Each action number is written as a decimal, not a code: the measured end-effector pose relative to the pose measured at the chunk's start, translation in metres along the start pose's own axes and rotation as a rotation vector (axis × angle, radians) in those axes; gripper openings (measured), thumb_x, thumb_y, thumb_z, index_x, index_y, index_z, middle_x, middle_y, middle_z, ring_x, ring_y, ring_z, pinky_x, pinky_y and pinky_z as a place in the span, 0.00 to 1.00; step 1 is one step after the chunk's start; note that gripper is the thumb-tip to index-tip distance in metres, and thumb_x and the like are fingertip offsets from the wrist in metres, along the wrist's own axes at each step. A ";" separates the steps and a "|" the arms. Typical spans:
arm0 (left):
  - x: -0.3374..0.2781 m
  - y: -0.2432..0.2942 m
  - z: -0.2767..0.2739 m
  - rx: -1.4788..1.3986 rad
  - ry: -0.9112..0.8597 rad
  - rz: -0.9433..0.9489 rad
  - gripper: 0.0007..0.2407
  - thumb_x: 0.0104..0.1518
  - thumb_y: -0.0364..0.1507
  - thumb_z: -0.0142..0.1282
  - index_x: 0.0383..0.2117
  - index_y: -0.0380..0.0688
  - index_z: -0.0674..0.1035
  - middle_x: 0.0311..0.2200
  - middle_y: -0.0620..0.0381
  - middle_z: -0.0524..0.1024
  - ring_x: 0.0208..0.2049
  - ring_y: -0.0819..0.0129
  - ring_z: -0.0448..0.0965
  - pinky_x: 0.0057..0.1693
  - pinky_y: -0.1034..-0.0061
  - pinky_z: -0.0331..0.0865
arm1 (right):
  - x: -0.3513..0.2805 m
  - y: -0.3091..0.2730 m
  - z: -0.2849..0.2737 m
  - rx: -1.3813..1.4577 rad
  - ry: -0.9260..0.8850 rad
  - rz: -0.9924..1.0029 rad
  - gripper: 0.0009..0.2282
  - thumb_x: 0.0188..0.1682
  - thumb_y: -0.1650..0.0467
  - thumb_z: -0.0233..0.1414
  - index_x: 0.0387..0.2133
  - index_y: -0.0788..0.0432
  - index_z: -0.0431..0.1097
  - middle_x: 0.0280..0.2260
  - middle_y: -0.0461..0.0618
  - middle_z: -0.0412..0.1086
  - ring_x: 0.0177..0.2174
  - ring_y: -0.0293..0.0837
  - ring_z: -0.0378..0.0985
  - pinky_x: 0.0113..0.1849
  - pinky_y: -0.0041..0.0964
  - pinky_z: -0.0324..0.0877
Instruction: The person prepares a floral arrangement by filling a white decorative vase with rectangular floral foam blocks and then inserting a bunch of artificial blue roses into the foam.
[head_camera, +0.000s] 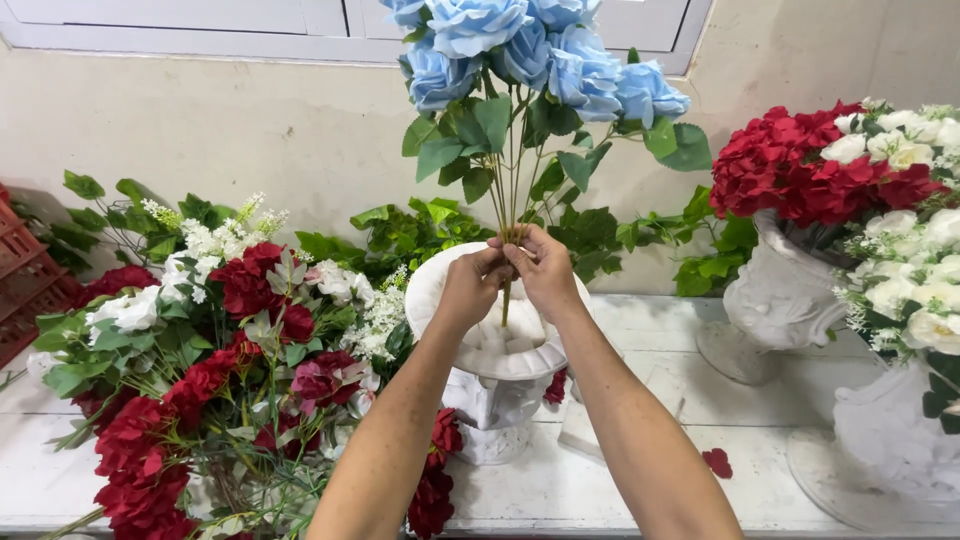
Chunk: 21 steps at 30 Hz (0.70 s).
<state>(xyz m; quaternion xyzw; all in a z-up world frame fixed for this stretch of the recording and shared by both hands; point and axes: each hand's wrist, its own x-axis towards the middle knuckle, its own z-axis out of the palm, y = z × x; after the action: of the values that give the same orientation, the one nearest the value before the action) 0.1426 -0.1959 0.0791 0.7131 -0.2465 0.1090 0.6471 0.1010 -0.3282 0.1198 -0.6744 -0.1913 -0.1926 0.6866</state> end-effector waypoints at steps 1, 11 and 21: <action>-0.001 -0.002 0.000 0.000 0.001 -0.002 0.10 0.60 0.18 0.57 0.44 0.42 0.85 0.37 0.45 0.84 0.41 0.52 0.85 0.43 0.62 0.84 | 0.000 0.001 0.001 0.001 -0.001 0.002 0.06 0.55 0.75 0.52 0.43 0.59 0.73 0.38 0.51 0.79 0.34 0.39 0.82 0.35 0.33 0.80; -0.002 -0.001 -0.002 0.097 -0.010 -0.001 0.07 0.59 0.18 0.56 0.38 0.39 0.85 0.34 0.43 0.84 0.39 0.51 0.85 0.40 0.65 0.84 | 0.001 0.007 0.001 -0.006 0.010 0.070 0.06 0.55 0.75 0.52 0.42 0.59 0.75 0.33 0.48 0.79 0.27 0.37 0.81 0.29 0.29 0.79; -0.006 -0.001 -0.002 0.194 0.005 -0.008 0.06 0.56 0.18 0.57 0.34 0.41 0.86 0.29 0.46 0.84 0.37 0.52 0.85 0.39 0.63 0.81 | -0.002 0.022 0.002 -0.029 0.068 0.063 0.05 0.53 0.76 0.54 0.39 0.62 0.76 0.32 0.51 0.79 0.28 0.42 0.82 0.29 0.36 0.80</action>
<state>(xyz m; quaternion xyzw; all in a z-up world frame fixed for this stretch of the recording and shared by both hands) 0.1387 -0.1922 0.0758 0.7731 -0.2305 0.1317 0.5760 0.1109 -0.3261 0.0997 -0.6830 -0.1436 -0.1965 0.6887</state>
